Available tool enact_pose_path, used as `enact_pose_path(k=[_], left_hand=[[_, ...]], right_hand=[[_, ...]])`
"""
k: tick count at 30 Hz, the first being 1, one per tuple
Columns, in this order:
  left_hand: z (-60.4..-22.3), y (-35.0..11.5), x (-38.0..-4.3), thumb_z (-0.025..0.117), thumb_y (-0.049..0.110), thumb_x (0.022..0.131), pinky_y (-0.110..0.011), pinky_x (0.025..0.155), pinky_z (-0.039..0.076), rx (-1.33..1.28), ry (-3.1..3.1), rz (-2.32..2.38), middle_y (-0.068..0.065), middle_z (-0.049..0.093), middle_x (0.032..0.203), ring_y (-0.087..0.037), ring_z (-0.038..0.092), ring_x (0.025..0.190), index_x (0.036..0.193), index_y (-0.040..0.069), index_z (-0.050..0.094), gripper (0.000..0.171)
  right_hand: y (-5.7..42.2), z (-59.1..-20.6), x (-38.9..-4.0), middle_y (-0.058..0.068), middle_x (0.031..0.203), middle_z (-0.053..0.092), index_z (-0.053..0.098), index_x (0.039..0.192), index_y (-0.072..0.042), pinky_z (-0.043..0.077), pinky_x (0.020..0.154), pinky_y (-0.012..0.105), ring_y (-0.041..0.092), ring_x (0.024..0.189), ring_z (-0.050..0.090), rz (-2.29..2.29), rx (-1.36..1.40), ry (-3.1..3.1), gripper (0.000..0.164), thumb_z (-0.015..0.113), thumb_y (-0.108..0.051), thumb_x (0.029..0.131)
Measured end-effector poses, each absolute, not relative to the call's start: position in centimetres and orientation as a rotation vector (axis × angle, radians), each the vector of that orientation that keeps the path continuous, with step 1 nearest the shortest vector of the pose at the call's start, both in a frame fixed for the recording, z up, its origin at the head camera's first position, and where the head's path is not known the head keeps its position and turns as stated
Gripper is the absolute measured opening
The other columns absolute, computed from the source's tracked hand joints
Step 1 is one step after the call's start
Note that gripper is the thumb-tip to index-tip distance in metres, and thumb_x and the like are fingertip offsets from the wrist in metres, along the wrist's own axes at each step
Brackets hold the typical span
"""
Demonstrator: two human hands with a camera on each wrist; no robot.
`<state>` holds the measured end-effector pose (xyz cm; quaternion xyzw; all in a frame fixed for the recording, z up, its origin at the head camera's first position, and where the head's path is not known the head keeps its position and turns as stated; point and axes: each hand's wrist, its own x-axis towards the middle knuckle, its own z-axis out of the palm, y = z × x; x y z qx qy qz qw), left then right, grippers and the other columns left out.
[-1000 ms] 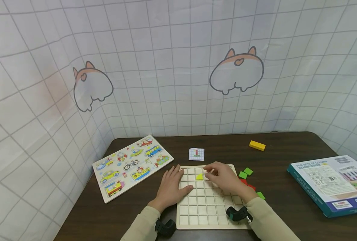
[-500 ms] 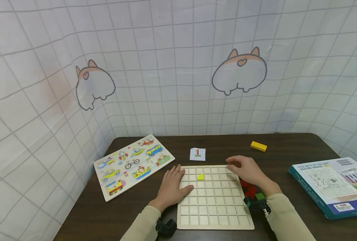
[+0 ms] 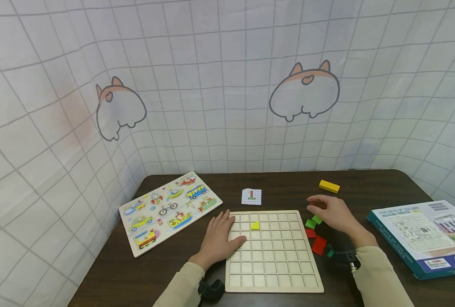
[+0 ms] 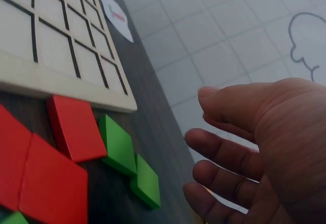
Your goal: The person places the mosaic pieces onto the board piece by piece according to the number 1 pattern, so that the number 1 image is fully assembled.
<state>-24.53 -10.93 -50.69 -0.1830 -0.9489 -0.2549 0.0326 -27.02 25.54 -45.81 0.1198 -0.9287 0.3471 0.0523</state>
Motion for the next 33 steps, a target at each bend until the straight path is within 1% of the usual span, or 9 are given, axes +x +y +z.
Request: enact_pose_path(k=[7,11,14,17,20,22,26,28,33], left_hand=[[-50.6,-11.0,-24.4,0.059,0.054,0.092,-0.054,0.119,0.013,-0.602,-2.908,-0.795,-0.017,0.027,0.158,-0.036,0.021,0.147,0.145,0.001,0.044,0.076],[-50.5,-11.0,-24.4,0.058,0.054,0.093,-0.054,0.119,0.013,-0.615,-2.908,-0.787,-0.018,0.027,0.158,-0.036,0.02,0.147,0.146,0.0,0.043,0.077],[-50.5,-10.9,-24.4,0.057,0.054,0.093,-0.054,0.119,0.012,-0.619,-2.907,-0.786,-0.018,0.026,0.158,-0.036,0.019,0.147,0.146,0.0,0.042,0.077],[-50.5,-10.9,-24.4,0.057,0.054,0.094,-0.054,0.119,0.012,-0.624,-2.905,-0.782,-0.018,0.025,0.158,-0.036,0.019,0.147,0.147,0.0,0.041,0.077],[-50.5,-10.9,-24.4,0.056,0.055,0.094,-0.054,0.119,0.012,-0.625,-2.907,-0.773,-0.018,0.025,0.158,-0.036,0.019,0.147,0.147,0.0,0.041,0.078],[-50.4,-10.9,-24.4,0.057,0.055,0.093,-0.055,0.119,0.012,-0.626,-2.907,-0.769,-0.018,0.025,0.158,-0.036,0.019,0.147,0.147,0.0,0.041,0.078],[-50.4,-10.9,-24.5,0.058,0.054,0.093,-0.055,0.118,0.013,-0.618,-2.906,-0.77,-0.018,0.026,0.158,-0.036,0.02,0.147,0.147,0.0,0.042,0.078],[-50.4,-11.0,-24.5,0.058,0.054,0.093,-0.055,0.118,0.013,-0.614,-2.909,-0.77,-0.018,0.026,0.158,-0.036,0.02,0.147,0.147,0.0,0.042,0.078],[-50.6,-11.1,-24.5,0.057,0.055,0.093,-0.055,0.119,0.013,-0.612,-2.923,-0.774,-0.018,0.026,0.158,-0.036,0.019,0.147,0.147,0.001,0.041,0.078]], right_hand=[[26.6,-46.1,-26.8,0.02,0.117,0.067,0.064,0.123,0.001,0.053,0.086,0.053,0.035,0.101,0.062,0.994,0.332,-2.871,0.038,0.063,-0.026,0.096],[27.2,-46.3,-26.6,0.019,0.113,0.067,0.065,0.121,0.001,0.054,0.084,0.051,0.032,0.097,0.063,0.991,0.33,-2.899,0.038,0.064,-0.027,0.095],[27.6,-46.2,-26.5,0.013,0.104,0.069,0.068,0.115,-0.001,0.055,0.078,0.046,0.025,0.088,0.062,0.993,0.335,-2.925,0.033,0.066,-0.027,0.095],[27.9,-46.1,-26.3,0.006,0.093,0.068,0.07,0.104,-0.004,0.052,0.07,0.038,0.019,0.079,0.057,0.997,0.355,-2.954,0.024,0.067,-0.025,0.093],[28.0,-46.0,-26.1,0.0,0.087,0.065,0.071,0.097,-0.008,0.048,0.066,0.033,0.017,0.075,0.053,1.038,0.399,-2.988,0.018,0.07,-0.024,0.091],[28.0,-46.1,-26.0,-0.001,0.085,0.064,0.071,0.094,-0.01,0.047,0.064,0.03,0.015,0.073,0.053,1.086,0.433,-3.015,0.015,0.071,-0.025,0.09],[28.2,-46.1,-25.8,-0.001,0.087,0.066,0.072,0.095,-0.011,0.048,0.063,0.028,0.013,0.072,0.054,1.183,0.551,-3.051,0.016,0.072,-0.026,0.089],[28.3,-46.1,-25.7,0.0,0.089,0.067,0.072,0.098,-0.009,0.05,0.063,0.027,0.012,0.072,0.056,1.227,0.624,-3.058,0.018,0.072,-0.025,0.089],[28.2,-46.1,-25.5,0.0,0.081,0.062,0.072,0.104,-0.008,0.047,0.06,0.025,0.01,0.068,0.054,1.242,0.749,-3.072,0.023,0.073,-0.024,0.088]])
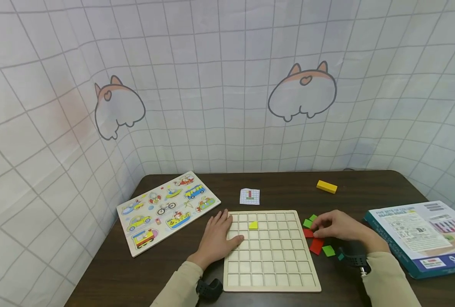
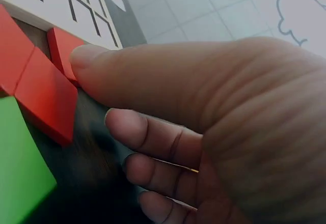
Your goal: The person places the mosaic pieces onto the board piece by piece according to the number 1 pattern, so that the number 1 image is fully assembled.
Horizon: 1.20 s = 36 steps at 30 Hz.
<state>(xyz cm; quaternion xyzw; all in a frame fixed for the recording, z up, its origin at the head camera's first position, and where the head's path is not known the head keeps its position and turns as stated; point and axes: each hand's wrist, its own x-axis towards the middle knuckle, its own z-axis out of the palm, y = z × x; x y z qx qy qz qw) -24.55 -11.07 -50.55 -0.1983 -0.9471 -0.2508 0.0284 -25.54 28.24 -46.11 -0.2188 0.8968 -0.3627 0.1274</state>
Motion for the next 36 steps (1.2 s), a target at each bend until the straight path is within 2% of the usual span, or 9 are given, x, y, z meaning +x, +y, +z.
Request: enact_pose_path(k=[7,18,28,36], left_hand=[[-50.4,-11.1,-24.5,0.057,0.055,0.093,-0.054,0.119,0.013,-0.614,-2.929,-0.778,-0.018,0.025,0.158,-0.035,0.018,0.147,0.147,0.001,0.041,0.078],[-50.4,-11.1,-24.4,0.057,0.055,0.093,-0.054,0.119,0.012,-0.607,-2.923,-0.781,-0.017,0.025,0.158,-0.035,0.018,0.148,0.147,0.0,0.041,0.078],[-50.4,-11.0,-24.3,0.058,0.054,0.093,-0.054,0.119,0.012,-0.606,-2.929,-0.79,-0.018,0.025,0.158,-0.036,0.019,0.147,0.147,0.0,0.042,0.078],[-50.3,-11.0,-24.3,0.057,0.054,0.093,-0.053,0.119,0.011,-0.599,-2.926,-0.799,-0.017,0.024,0.159,-0.035,0.018,0.148,0.147,0.001,0.041,0.077]], right_hand=[[27.1,-46.1,-25.6,-0.003,0.073,0.055,0.071,0.103,-0.008,0.044,0.056,0.025,0.009,0.062,0.05,-1.026,-0.678,2.628,0.021,0.073,-0.024,0.088],[26.6,-46.5,-25.8,-0.002,0.076,0.055,0.069,0.102,-0.008,0.042,0.057,0.024,0.012,0.066,0.049,-1.011,-0.609,2.691,0.02,0.075,-0.02,0.086],[27.2,-46.8,-25.8,-0.001,0.084,0.062,0.071,0.103,-0.007,0.049,0.062,0.025,0.017,0.075,0.053,-1.007,-0.517,2.75,0.023,0.077,-0.017,0.084],[27.1,-46.9,-25.9,0.0,0.082,0.06,0.07,0.102,-0.007,0.047,0.06,0.025,0.017,0.075,0.052,-1.015,-0.508,2.757,0.023,0.079,-0.017,0.083]])
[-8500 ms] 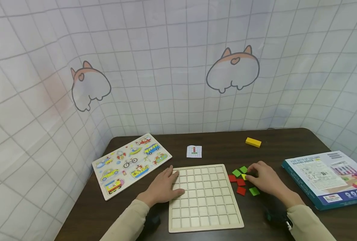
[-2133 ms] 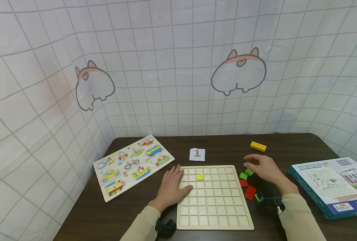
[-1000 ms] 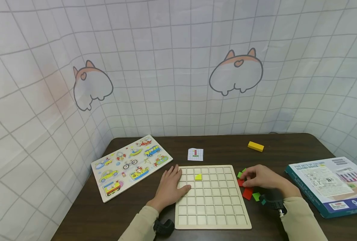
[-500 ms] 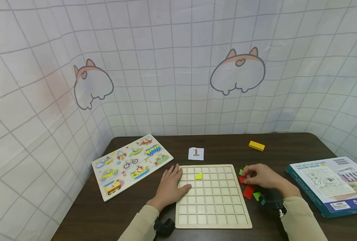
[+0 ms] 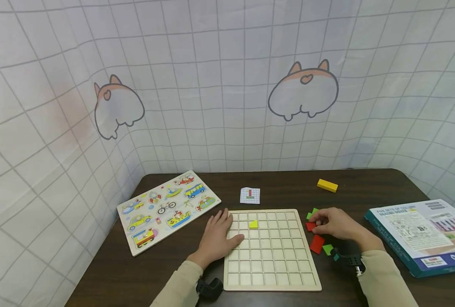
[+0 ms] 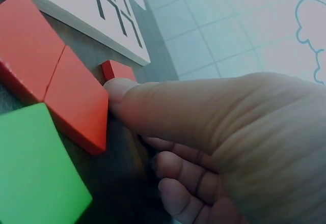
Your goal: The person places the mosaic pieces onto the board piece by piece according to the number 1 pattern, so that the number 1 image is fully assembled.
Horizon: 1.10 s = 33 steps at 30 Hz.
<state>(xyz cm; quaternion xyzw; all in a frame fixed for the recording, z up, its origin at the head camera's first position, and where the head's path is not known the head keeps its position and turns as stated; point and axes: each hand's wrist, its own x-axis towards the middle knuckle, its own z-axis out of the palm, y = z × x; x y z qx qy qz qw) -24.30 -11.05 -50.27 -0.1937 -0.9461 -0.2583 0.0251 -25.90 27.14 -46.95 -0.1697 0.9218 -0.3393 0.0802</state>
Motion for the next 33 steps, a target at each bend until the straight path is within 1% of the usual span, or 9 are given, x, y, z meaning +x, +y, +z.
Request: enact_pose_path(k=[7,14,21,26,33], left_hand=[[-50.37,-11.04,-24.35,0.057,0.054,0.093,-0.053,0.119,0.012,-0.608,-2.919,-0.799,-0.017,0.025,0.158,-0.035,0.019,0.147,0.147,0.001,0.042,0.077],[-50.67,-11.04,-24.53,0.057,0.056,0.093,-0.053,0.119,0.012,-0.604,-2.927,-0.778,-0.017,0.026,0.158,-0.035,0.019,0.148,0.147,0.001,0.042,0.078],[-50.69,-11.12,-24.59,0.057,0.056,0.093,-0.053,0.119,0.012,-0.602,-2.924,-0.777,-0.017,0.026,0.158,-0.034,0.018,0.148,0.147,0.001,0.042,0.079],[-50.57,-11.14,-24.56,0.057,0.056,0.093,-0.053,0.119,0.012,-0.602,-2.922,-0.784,-0.017,0.025,0.158,-0.035,0.018,0.148,0.147,0.001,0.041,0.079],[-50.6,-11.07,-24.44,0.055,0.056,0.093,-0.052,0.12,0.01,-0.604,-2.934,-0.778,-0.016,0.024,0.159,-0.034,0.017,0.148,0.148,0.001,0.04,0.079]], right_hand=[[27.08,-46.9,-25.94,-0.001,0.077,0.055,0.069,0.098,-0.007,0.046,0.058,0.024,0.016,0.071,0.051,-1.003,-0.494,2.762,0.02,0.078,-0.016,0.083],[27.13,-47.01,-25.95,0.0,0.08,0.057,0.069,0.1,-0.007,0.046,0.058,0.025,0.016,0.072,0.052,-1.001,-0.484,2.763,0.019,0.075,-0.017,0.085],[27.16,-46.98,-26.1,-0.001,0.082,0.058,0.069,0.101,-0.008,0.048,0.061,0.025,0.016,0.075,0.052,-1.003,-0.516,2.753,0.023,0.079,-0.019,0.083],[27.04,-46.84,-26.09,-0.002,0.084,0.06,0.07,0.099,-0.01,0.049,0.063,0.025,0.017,0.078,0.052,-0.984,-0.534,2.77,0.021,0.079,-0.019,0.082],[26.99,-46.74,-25.94,-0.003,0.082,0.058,0.07,0.098,-0.01,0.047,0.061,0.025,0.015,0.075,0.051,-0.957,-0.531,2.788,0.02,0.078,-0.021,0.084]])
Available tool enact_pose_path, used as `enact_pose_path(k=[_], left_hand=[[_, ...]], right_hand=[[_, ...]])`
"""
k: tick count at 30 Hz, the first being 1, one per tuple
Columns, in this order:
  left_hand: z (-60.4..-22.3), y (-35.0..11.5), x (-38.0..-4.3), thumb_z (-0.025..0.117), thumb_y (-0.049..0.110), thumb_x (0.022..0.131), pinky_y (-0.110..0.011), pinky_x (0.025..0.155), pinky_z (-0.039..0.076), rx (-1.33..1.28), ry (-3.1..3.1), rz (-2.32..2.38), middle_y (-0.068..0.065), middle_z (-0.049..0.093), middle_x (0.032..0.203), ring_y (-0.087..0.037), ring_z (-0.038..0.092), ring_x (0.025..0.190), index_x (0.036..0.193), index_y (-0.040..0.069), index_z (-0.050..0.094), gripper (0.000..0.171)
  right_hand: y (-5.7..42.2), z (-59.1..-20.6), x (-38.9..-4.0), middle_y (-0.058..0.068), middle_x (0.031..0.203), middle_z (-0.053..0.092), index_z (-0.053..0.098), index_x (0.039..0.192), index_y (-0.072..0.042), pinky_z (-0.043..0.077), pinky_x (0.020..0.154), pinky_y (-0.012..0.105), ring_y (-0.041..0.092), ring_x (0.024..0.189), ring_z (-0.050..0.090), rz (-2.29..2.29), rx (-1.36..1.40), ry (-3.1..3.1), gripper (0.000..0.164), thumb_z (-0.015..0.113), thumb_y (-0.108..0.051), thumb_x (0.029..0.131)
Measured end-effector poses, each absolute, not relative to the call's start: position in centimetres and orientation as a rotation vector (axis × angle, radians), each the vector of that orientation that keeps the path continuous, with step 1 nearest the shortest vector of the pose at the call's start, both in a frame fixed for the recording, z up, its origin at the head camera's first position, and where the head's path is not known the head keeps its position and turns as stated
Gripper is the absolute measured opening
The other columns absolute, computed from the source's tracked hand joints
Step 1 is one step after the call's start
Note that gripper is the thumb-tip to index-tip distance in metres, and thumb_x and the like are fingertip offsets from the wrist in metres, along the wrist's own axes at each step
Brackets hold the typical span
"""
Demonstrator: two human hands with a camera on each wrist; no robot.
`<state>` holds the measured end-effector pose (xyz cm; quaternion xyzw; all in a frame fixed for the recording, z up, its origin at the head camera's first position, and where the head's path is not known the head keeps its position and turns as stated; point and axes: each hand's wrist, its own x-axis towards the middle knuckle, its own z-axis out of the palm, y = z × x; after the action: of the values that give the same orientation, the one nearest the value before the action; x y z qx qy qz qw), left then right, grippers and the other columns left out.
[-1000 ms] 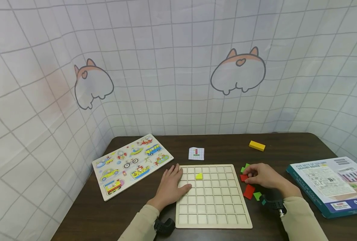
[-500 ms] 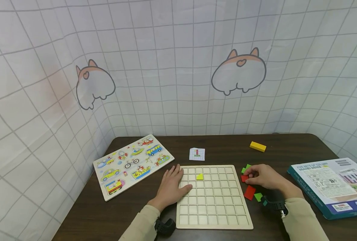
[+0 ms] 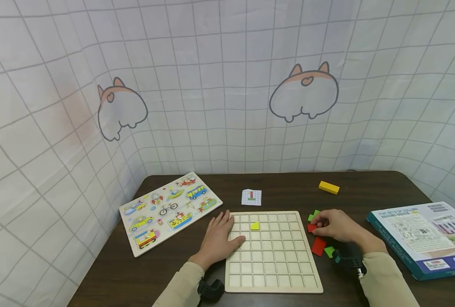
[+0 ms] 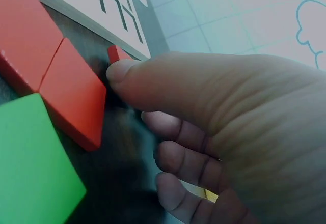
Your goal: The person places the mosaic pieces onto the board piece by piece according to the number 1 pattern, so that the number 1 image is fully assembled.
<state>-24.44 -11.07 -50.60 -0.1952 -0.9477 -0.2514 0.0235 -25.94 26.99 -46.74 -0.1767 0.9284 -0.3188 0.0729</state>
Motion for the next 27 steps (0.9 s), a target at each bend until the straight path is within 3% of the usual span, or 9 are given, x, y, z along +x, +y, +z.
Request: enact_pose_path(k=[9,14,23,27], left_hand=[[-50.4,-10.9,-24.4,0.058,0.054,0.093,-0.053,0.119,0.012,-0.615,-2.925,-0.789,-0.017,0.026,0.158,-0.035,0.019,0.148,0.147,0.001,0.042,0.077],[-50.5,-10.9,-24.5,0.059,0.053,0.092,-0.054,0.119,0.013,-0.611,-2.915,-0.792,-0.017,0.027,0.158,-0.035,0.02,0.147,0.146,0.005,0.045,0.074],[-50.6,-11.0,-24.4,0.059,0.052,0.093,-0.056,0.118,0.013,-0.628,-2.892,-0.805,-0.017,0.029,0.157,-0.036,0.021,0.147,0.142,0.011,0.052,0.065],[-50.6,-11.1,-24.5,0.059,0.052,0.093,-0.055,0.118,0.013,-0.626,-2.889,-0.803,-0.017,0.029,0.157,-0.036,0.021,0.147,0.142,0.011,0.053,0.064]], right_hand=[[25.9,-46.4,-25.7,0.001,0.096,0.064,0.07,0.105,-0.011,0.047,0.057,0.026,0.016,0.073,0.051,-1.001,-0.498,2.892,0.024,0.075,-0.026,0.086],[24.3,-46.5,-25.8,0.002,0.096,0.065,0.071,0.109,-0.01,0.046,0.052,0.027,0.017,0.068,0.051,-1.045,-0.513,2.883,0.026,0.074,-0.025,0.088],[21.7,-46.8,-25.7,-0.003,0.091,0.063,0.071,0.111,-0.011,0.044,0.056,0.024,0.013,0.07,0.05,-1.057,-0.635,2.832,0.028,0.073,-0.028,0.089],[20.6,-46.9,-25.6,-0.003,0.097,0.065,0.071,0.11,-0.013,0.046,0.058,0.024,0.013,0.071,0.051,-1.12,-0.673,2.799,0.025,0.073,-0.027,0.089]])
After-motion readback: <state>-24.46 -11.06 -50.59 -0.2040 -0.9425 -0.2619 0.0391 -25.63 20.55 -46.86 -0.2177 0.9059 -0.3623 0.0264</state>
